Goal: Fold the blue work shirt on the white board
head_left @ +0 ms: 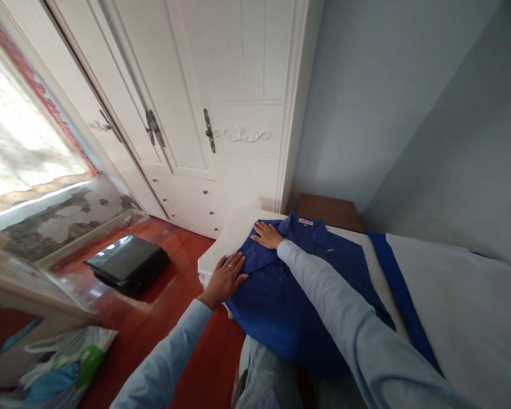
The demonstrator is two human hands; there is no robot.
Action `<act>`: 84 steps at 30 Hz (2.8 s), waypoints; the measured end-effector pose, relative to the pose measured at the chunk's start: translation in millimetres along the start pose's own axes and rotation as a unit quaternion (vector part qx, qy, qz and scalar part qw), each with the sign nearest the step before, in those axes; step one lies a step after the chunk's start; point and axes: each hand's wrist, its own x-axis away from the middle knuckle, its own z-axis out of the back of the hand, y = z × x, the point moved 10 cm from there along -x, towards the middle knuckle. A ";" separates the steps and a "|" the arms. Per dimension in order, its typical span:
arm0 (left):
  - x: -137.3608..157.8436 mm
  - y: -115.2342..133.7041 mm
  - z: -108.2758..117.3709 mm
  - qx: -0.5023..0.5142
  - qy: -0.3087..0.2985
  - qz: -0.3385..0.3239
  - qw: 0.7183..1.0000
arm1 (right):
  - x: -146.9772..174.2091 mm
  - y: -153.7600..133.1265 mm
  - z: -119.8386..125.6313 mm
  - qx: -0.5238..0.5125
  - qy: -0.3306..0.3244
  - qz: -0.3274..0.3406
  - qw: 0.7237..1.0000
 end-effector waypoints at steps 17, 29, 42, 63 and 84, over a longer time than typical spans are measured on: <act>-98.2 2.4 -17.9 -0.008 -0.043 0.058 0.997 | -5.7 10.6 -0.8 0.052 0.037 0.021 0.998; -34.9 -6.8 -7.8 -0.013 0.029 0.101 0.994 | -4.9 12.2 -1.7 0.043 0.030 0.019 0.998; -5.6 -12.0 -3.1 -0.025 0.034 0.165 0.985 | -8.1 17.5 -2.3 0.040 0.022 0.014 0.999; -42.5 -8.8 -0.3 -0.065 -0.008 0.183 0.981 | 205.9 47.0 21.2 0.051 0.028 0.181 0.982; 5.0 -45.2 -4.0 0.003 -0.015 0.156 0.988 | 257.0 180.5 23.8 0.065 0.015 -0.014 0.998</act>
